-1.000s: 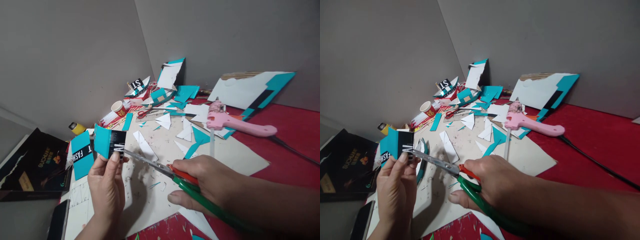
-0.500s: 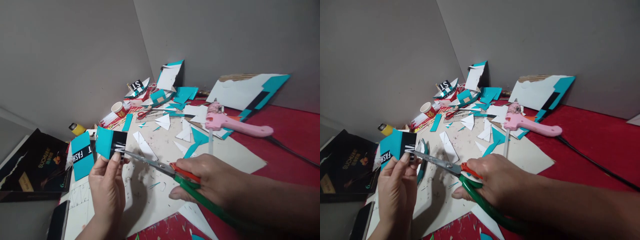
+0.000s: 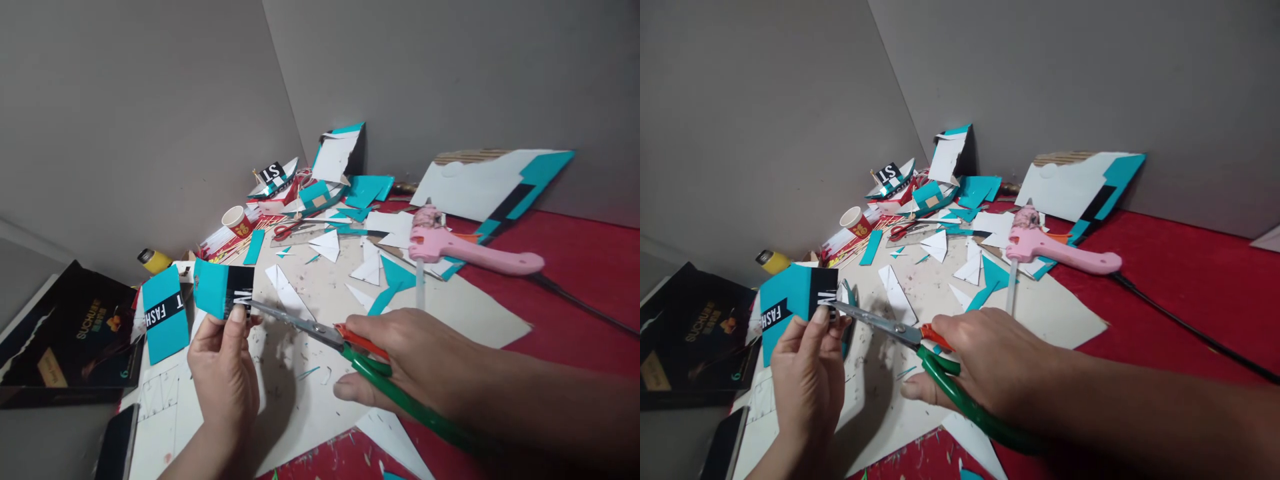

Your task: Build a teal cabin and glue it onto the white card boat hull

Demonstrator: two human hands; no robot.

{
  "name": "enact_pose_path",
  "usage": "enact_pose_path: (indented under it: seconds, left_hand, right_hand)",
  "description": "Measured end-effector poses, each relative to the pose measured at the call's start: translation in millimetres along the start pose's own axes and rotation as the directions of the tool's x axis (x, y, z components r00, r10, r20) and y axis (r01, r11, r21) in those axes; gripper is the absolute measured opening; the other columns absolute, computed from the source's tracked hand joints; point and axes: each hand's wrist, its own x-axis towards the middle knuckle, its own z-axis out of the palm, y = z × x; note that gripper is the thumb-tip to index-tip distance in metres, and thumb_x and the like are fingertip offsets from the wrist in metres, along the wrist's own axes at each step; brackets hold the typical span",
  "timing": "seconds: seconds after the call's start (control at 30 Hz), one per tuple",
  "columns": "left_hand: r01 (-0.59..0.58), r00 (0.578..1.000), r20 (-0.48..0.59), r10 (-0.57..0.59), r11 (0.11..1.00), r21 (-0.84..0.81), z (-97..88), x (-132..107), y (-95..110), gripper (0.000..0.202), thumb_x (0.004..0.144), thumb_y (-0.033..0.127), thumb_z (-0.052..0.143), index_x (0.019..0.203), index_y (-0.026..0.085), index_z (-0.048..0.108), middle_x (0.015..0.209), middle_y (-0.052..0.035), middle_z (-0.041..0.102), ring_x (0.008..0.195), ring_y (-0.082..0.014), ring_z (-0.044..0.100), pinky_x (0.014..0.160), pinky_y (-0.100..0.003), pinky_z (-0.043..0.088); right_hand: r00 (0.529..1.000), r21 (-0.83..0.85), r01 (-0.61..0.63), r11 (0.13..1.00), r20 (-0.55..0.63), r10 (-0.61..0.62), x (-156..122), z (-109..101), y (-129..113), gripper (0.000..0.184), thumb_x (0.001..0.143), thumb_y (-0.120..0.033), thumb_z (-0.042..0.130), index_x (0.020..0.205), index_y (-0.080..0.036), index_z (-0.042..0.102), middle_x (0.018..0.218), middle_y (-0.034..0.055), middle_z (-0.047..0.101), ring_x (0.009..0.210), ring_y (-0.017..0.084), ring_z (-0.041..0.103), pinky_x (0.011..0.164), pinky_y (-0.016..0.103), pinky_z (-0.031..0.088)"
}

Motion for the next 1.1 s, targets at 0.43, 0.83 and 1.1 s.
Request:
enact_pose_path:
  seconds: [0.43,0.83,1.1]
  left_hand:
    - [0.089,0.994,0.069,-0.085,0.994,-0.058,-0.3,-2.5,7.2,0.026,0.07,0.018,0.08,0.059,0.016,0.057,0.064,0.0021,0.065,0.067,-0.0109,0.065,0.064,-0.021,0.056]
    - [0.127,0.986,0.113,-0.122,0.991,-0.035,-4.5,4.2,9.9,0.014,0.07,0.018,0.081,0.069,0.014,0.068,0.071,0.0012,0.066,0.068,-0.0097,0.064,0.063,-0.019,0.057]
    - [-0.017,0.996,0.082,0.017,1.0,-0.003,-5.4,3.5,3.4,0.012,0.071,0.019,0.08,0.07,0.016,0.068,0.071,0.0021,0.068,0.071,-0.01,0.065,0.068,-0.021,0.057]
  right_hand:
    - [0.997,0.017,0.062,0.998,-0.035,-0.061,1.6,1.9,8.2,0.04,0.081,-0.057,0.056,0.065,-0.022,0.042,0.057,0.0014,0.053,0.049,0.014,0.04,0.048,0.026,0.026]
    - [0.998,-0.041,0.03,0.999,-0.05,-0.032,-0.2,-7.6,4.2,0.039,0.079,-0.06,0.057,0.071,-0.022,0.05,0.061,0.0025,0.059,0.05,0.015,0.046,0.049,0.026,0.026]
    - [1.0,-0.055,0.001,0.998,-0.002,-0.001,0.8,-10.9,-3.0,0.034,0.075,-0.055,0.062,0.077,-0.022,0.054,0.064,0.0028,0.06,0.051,0.018,0.05,0.049,0.026,0.026]
